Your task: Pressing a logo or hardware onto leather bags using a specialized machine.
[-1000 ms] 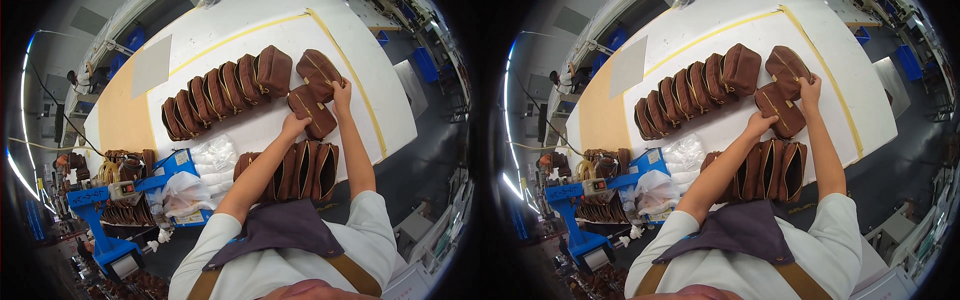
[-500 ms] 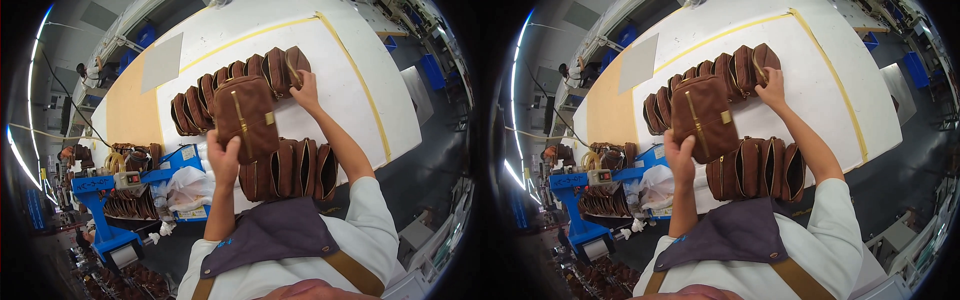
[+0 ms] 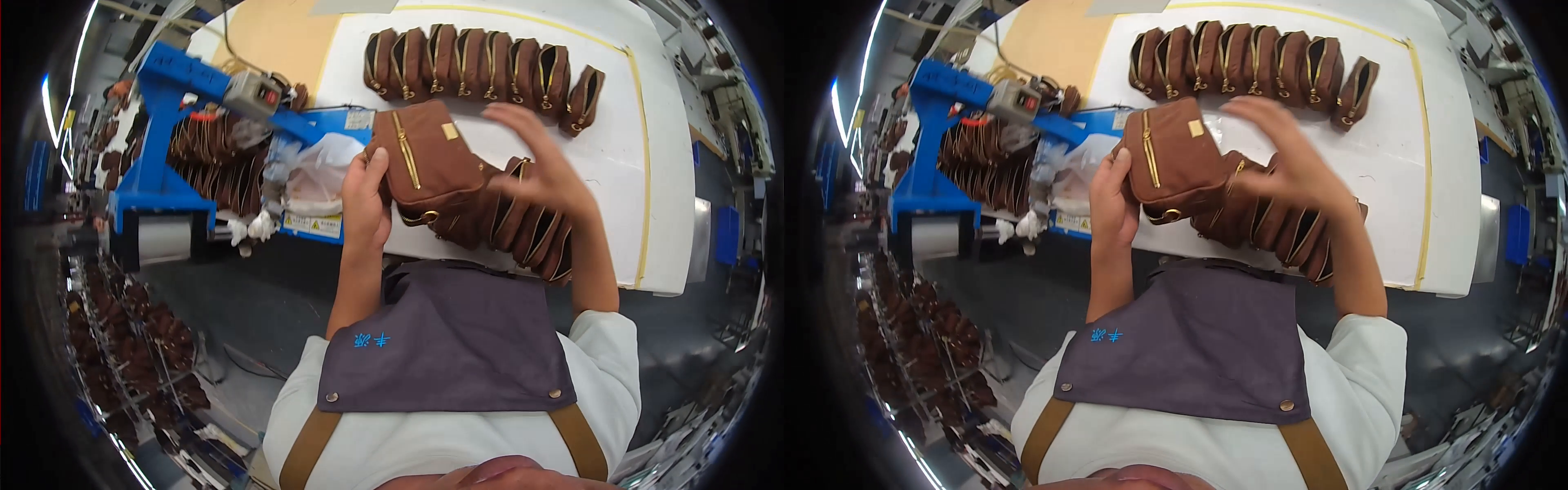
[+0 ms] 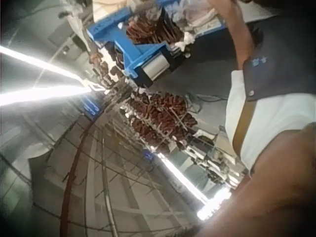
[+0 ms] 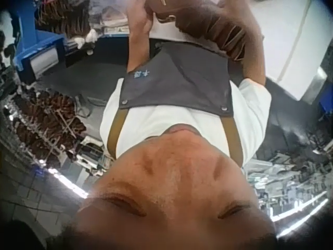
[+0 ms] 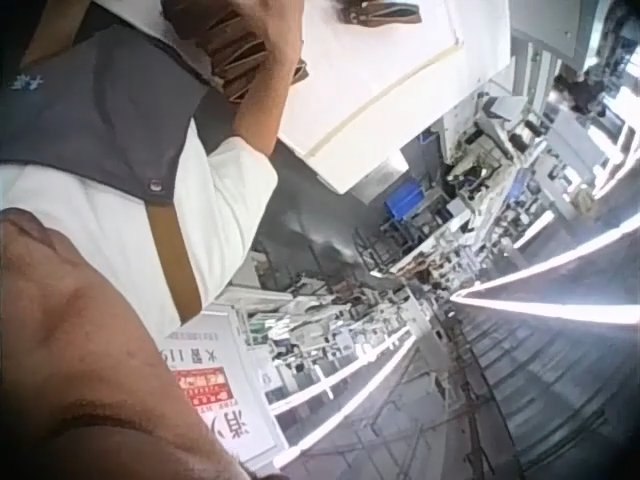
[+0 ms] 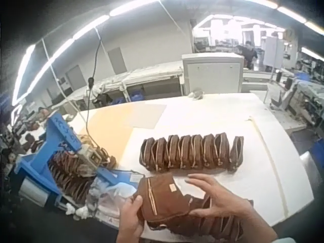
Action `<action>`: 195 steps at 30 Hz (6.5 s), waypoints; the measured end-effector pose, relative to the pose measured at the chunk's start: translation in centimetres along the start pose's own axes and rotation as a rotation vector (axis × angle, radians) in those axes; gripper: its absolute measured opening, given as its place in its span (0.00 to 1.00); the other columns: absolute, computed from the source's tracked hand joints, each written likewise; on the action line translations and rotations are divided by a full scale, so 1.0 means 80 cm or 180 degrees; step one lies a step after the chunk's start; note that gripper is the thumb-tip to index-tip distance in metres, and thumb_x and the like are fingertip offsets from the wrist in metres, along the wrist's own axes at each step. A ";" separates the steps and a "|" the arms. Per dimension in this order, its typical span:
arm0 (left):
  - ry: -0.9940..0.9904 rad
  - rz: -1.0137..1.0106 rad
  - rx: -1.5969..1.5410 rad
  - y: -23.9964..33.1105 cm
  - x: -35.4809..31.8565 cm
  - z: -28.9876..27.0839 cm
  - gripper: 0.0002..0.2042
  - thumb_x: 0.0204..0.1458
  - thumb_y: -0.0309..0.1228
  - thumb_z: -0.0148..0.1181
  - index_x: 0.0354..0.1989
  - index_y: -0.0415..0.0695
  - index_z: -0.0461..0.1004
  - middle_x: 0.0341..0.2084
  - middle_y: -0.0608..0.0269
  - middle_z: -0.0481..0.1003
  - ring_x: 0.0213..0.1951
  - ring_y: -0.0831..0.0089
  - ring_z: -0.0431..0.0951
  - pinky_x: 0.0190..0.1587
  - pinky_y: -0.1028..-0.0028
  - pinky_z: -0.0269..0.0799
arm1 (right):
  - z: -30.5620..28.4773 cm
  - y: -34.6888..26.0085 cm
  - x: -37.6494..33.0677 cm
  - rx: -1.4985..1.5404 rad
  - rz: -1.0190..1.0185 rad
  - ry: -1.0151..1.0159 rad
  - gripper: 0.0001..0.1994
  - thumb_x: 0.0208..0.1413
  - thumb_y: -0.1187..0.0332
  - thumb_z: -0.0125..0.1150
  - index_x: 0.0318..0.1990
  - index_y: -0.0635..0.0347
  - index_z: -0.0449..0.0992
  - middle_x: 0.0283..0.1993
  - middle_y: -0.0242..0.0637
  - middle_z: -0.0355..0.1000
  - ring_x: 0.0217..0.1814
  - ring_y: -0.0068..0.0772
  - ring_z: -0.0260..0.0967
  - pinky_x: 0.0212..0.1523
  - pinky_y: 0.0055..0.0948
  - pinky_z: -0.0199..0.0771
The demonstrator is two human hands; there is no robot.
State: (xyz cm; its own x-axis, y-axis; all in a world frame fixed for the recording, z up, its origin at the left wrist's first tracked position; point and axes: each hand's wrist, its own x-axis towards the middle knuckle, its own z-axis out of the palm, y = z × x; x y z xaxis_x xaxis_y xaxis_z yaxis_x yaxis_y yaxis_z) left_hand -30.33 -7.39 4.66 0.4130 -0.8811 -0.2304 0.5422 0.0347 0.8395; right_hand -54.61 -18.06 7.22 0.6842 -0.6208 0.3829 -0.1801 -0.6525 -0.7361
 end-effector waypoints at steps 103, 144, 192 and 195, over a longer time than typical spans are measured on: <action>-0.0014 0.0592 0.2093 0.152 -0.080 -0.483 0.06 0.48 0.27 0.64 0.32 0.39 0.75 0.22 0.61 0.78 0.25 0.77 0.78 0.30 0.78 0.72 | 0.165 -0.227 0.420 -0.2144 -0.1617 0.1051 0.09 0.58 0.68 0.61 0.45 0.57 0.81 0.42 0.31 0.75 0.37 0.21 0.69 0.38 0.19 0.69; -0.0354 -0.0365 0.1655 0.118 -0.102 -0.462 0.06 0.55 0.25 0.61 0.38 0.36 0.76 0.31 0.67 0.77 0.34 0.83 0.75 0.39 0.82 0.72 | 0.429 0.045 0.110 -0.2204 0.1854 -0.1292 0.07 0.43 0.71 0.58 0.28 0.57 0.82 0.32 0.46 0.77 0.37 0.48 0.76 0.41 0.40 0.76; 0.0712 0.0892 0.2001 0.158 -0.015 -0.448 0.04 0.50 0.24 0.62 0.31 0.36 0.77 0.27 0.62 0.80 0.30 0.76 0.79 0.36 0.77 0.74 | 0.153 -0.254 0.424 -0.1743 -0.0835 0.0764 0.12 0.57 0.71 0.60 0.48 0.54 0.80 0.46 0.35 0.77 0.43 0.27 0.74 0.48 0.25 0.73; 0.0696 0.0952 0.2151 0.166 -0.019 -0.446 0.04 0.49 0.24 0.62 0.30 0.37 0.76 0.26 0.63 0.79 0.29 0.79 0.79 0.35 0.78 0.74 | 0.157 -0.266 0.417 -0.1918 -0.0714 0.0659 0.12 0.58 0.69 0.60 0.49 0.56 0.79 0.49 0.35 0.75 0.44 0.25 0.73 0.48 0.24 0.73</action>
State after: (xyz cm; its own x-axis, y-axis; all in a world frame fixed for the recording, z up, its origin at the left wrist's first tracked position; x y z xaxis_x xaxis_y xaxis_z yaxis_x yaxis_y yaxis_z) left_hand 2.34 11.25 -1.39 0.6451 -0.7638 0.0207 -0.1510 -0.1008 0.9834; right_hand -19.09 -19.41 28.63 0.6123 -0.4734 0.6332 -0.4533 -0.8664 -0.2094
